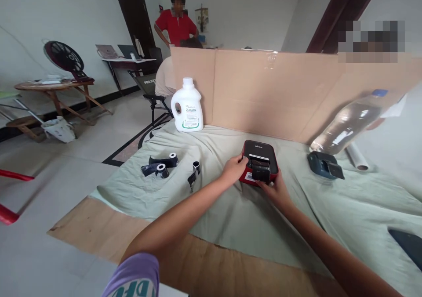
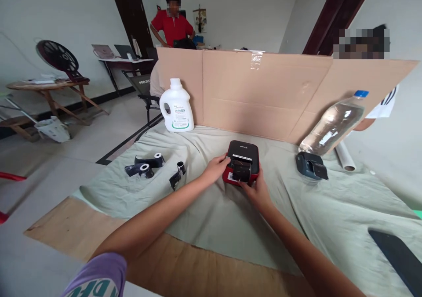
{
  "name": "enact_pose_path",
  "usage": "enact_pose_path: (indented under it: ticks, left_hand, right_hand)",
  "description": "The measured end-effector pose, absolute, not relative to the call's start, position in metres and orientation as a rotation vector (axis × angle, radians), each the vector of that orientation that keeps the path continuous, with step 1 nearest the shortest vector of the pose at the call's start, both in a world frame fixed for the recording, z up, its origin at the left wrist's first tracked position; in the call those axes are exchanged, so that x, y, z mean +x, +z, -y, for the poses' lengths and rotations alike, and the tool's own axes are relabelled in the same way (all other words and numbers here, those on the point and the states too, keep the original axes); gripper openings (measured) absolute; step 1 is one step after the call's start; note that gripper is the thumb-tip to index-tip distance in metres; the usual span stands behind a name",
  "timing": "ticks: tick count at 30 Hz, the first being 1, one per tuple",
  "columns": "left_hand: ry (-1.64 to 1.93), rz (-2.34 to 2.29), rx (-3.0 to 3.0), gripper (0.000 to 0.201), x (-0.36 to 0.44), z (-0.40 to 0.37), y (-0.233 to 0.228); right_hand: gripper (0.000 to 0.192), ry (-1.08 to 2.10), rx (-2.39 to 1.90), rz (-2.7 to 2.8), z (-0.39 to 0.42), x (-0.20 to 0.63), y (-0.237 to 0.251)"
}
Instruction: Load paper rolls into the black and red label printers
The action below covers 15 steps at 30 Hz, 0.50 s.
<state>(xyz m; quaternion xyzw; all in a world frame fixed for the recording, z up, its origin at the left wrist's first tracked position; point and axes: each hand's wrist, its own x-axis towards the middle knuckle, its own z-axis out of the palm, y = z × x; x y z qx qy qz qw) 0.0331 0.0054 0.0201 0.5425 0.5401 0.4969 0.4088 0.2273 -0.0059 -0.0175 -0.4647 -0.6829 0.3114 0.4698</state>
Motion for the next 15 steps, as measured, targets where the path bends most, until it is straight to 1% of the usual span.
enact_pose_path:
  ticks: [3,6,8,11,15]
  left_hand:
    - [1.388,-1.417,1.352,0.035,-0.020,-0.011,0.041]
    - [1.516,-1.488,1.284,0.036,-0.090,-0.027,0.061]
    - [1.593,-1.537,1.218,0.036,-0.135,-0.039,0.068]
    - [1.596,-1.642,1.148,0.034,-0.187,-0.053,0.065]
    - [1.493,-1.755,1.010,0.023,-0.221,-0.066,0.046]
  right_hand:
    - [0.086,0.697,-1.045,1.747,-0.011,0.177,0.009]
    - [0.085,0.739,-0.918,1.824,-0.036,0.106,0.035]
    - [0.085,0.812,-0.777,1.837,-0.055,0.057,0.041]
    - [0.088,0.894,-0.673,1.857,-0.078,-0.003,0.029]
    - [0.087,0.924,-0.696,1.910,-0.101,-0.046,-0.002]
